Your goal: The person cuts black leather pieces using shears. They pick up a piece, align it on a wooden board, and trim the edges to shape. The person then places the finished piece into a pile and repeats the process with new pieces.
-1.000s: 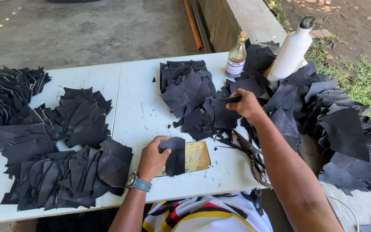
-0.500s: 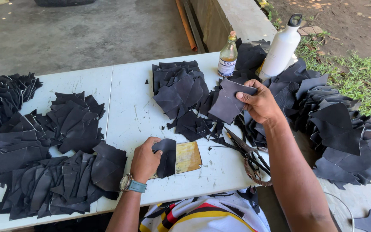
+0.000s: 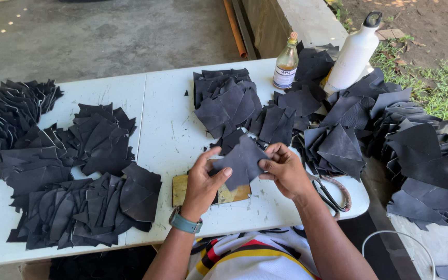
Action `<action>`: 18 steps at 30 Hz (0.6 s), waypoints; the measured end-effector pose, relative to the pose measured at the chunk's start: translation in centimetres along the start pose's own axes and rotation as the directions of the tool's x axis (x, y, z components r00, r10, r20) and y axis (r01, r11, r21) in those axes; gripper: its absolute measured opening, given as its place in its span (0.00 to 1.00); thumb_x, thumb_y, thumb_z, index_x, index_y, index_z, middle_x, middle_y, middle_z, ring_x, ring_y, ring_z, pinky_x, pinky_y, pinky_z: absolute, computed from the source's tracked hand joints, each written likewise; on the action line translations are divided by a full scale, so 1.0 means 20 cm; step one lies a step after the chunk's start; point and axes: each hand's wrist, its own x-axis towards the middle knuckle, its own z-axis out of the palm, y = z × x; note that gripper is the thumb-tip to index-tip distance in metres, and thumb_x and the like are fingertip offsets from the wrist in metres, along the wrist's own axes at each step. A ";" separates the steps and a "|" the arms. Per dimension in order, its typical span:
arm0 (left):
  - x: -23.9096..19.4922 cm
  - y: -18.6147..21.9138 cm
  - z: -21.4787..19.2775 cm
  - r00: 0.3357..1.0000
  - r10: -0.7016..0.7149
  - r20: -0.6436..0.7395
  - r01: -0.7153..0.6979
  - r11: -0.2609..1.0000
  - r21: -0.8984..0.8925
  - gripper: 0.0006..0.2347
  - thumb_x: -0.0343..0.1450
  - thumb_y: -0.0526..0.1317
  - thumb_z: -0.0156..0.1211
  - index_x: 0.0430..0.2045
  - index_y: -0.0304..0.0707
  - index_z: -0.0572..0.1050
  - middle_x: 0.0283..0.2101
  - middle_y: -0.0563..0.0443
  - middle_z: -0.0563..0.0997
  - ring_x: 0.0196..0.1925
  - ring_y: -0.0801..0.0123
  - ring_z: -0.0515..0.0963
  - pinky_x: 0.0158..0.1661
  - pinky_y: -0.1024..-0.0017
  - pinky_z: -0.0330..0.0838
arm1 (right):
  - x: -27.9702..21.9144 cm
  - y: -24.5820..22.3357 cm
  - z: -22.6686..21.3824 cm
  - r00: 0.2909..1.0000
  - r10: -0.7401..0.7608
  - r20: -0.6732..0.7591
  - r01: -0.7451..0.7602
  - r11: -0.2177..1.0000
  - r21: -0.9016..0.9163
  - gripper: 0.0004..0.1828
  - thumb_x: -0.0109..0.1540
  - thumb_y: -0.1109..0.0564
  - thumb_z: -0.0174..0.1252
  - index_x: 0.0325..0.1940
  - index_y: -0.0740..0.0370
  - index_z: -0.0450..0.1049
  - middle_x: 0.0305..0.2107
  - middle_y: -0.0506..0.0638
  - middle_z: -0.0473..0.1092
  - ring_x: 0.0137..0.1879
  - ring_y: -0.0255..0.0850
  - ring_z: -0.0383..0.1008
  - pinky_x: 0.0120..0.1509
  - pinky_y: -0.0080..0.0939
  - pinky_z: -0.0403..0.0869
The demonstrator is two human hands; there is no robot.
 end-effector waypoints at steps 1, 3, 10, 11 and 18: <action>0.00 -0.01 0.01 0.998 -0.052 -0.037 0.055 0.996 0.076 0.24 0.69 0.36 0.67 0.60 0.40 0.68 0.50 0.36 0.83 0.52 0.54 0.84 0.49 0.65 0.80 | -0.04 0.01 0.01 1.000 -0.014 -0.012 0.012 0.990 -0.141 0.13 0.61 0.71 0.62 0.48 0.65 0.72 0.38 0.51 0.74 0.43 0.41 0.77 0.45 0.43 0.80; -0.02 -0.04 0.03 0.996 -0.024 -0.081 0.048 0.949 0.310 0.23 0.68 0.35 0.67 0.59 0.40 0.69 0.50 0.39 0.84 0.52 0.52 0.85 0.49 0.64 0.79 | -0.13 0.00 0.04 0.989 -0.148 -0.029 0.114 0.862 -0.494 0.18 0.60 0.69 0.64 0.53 0.66 0.71 0.44 0.53 0.74 0.50 0.46 0.76 0.54 0.48 0.77; -0.10 -0.08 0.03 0.997 0.083 -0.003 -0.047 0.588 0.807 0.15 0.66 0.40 0.69 0.44 0.33 0.80 0.54 0.41 0.77 0.52 0.47 0.78 0.52 0.58 0.72 | -0.48 -0.04 0.19 0.936 -0.135 0.324 0.351 0.324 -0.878 0.41 0.59 0.57 0.54 0.76 0.65 0.48 0.62 0.52 0.70 0.75 0.58 0.55 0.77 0.72 0.38; -0.10 -0.07 0.02 0.998 0.064 0.005 -0.040 0.564 0.825 0.15 0.65 0.42 0.70 0.43 0.33 0.81 0.55 0.41 0.76 0.52 0.46 0.77 0.53 0.58 0.71 | -0.49 -0.03 0.21 0.921 -0.110 0.374 0.390 0.296 -0.872 0.44 0.60 0.56 0.52 0.77 0.66 0.45 0.65 0.53 0.68 0.79 0.60 0.48 0.76 0.74 0.35; -0.14 -0.12 -0.02 0.971 0.146 0.192 -0.240 0.513 0.824 0.13 0.68 0.42 0.66 0.43 0.37 0.82 0.54 0.43 0.78 0.56 0.52 0.77 0.57 0.57 0.66 | -0.23 0.10 0.35 0.948 -0.026 0.316 0.317 0.046 -0.947 0.40 0.61 0.49 0.46 0.76 0.64 0.47 0.69 0.53 0.62 0.78 0.59 0.47 0.74 0.79 0.38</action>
